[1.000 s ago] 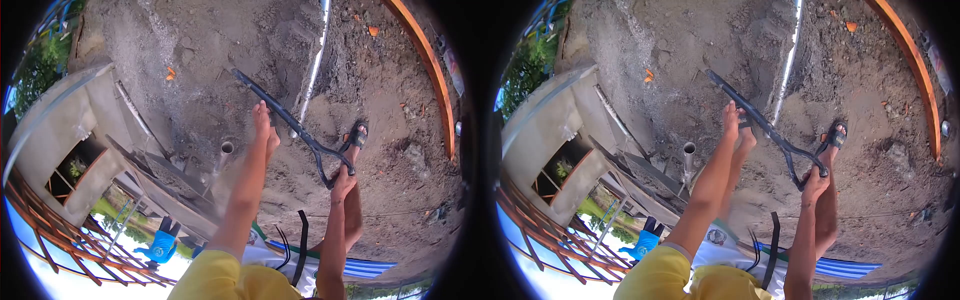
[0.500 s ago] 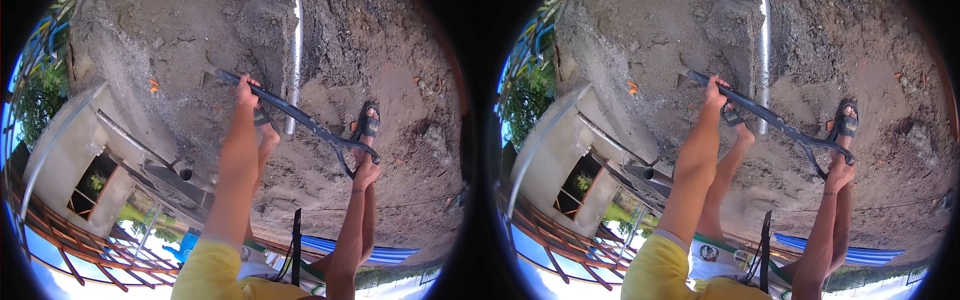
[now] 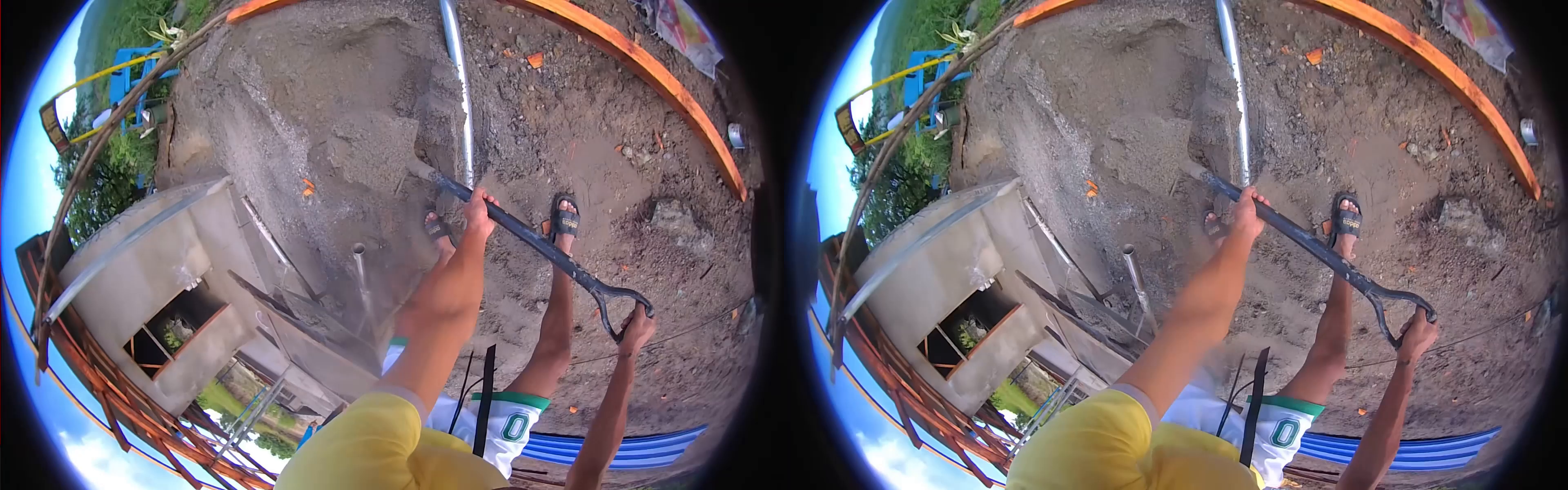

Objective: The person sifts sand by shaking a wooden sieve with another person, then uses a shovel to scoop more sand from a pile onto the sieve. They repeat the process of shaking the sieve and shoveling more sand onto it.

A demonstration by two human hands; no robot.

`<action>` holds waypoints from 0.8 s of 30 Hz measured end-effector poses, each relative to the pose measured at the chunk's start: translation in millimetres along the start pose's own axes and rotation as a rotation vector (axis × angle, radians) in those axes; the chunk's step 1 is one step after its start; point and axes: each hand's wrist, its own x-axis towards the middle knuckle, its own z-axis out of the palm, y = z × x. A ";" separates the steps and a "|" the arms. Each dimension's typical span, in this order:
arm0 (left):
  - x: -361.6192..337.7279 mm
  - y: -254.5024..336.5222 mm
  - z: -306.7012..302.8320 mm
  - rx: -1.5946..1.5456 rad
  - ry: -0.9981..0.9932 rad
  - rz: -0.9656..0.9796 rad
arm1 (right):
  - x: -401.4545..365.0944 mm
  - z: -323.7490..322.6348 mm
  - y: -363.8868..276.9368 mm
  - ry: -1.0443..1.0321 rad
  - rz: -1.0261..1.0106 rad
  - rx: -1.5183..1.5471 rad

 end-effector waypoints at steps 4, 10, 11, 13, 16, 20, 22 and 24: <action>-81.0 -49.8 28.1 0.111 -0.014 -0.037 | -13.9 -101.3 -1.0 0.043 0.073 0.067; -187.3 -131.1 59.3 0.178 -0.091 -0.077 | -31.1 -236.6 27.3 0.159 0.087 0.098; -204.1 -144.6 63.8 0.201 -0.086 -0.090 | -31.0 -258.8 32.6 0.170 0.092 0.110; -235.8 -170.7 73.0 0.196 -0.127 -0.102 | -34.2 -300.6 48.4 0.191 0.111 0.128; -282.0 -209.6 77.2 0.221 -0.124 -0.143 | -47.8 -362.8 46.5 0.235 0.098 0.097; -364.1 -222.5 101.0 0.264 -0.152 -0.141 | -60.0 -431.1 53.5 0.331 0.092 0.027; -380.4 -238.7 101.6 0.245 -0.126 -0.222 | -61.2 -466.2 68.9 0.347 0.078 -0.076; -385.7 -254.6 91.9 0.199 -0.120 -0.259 | -75.8 -487.3 59.2 0.362 0.088 -0.042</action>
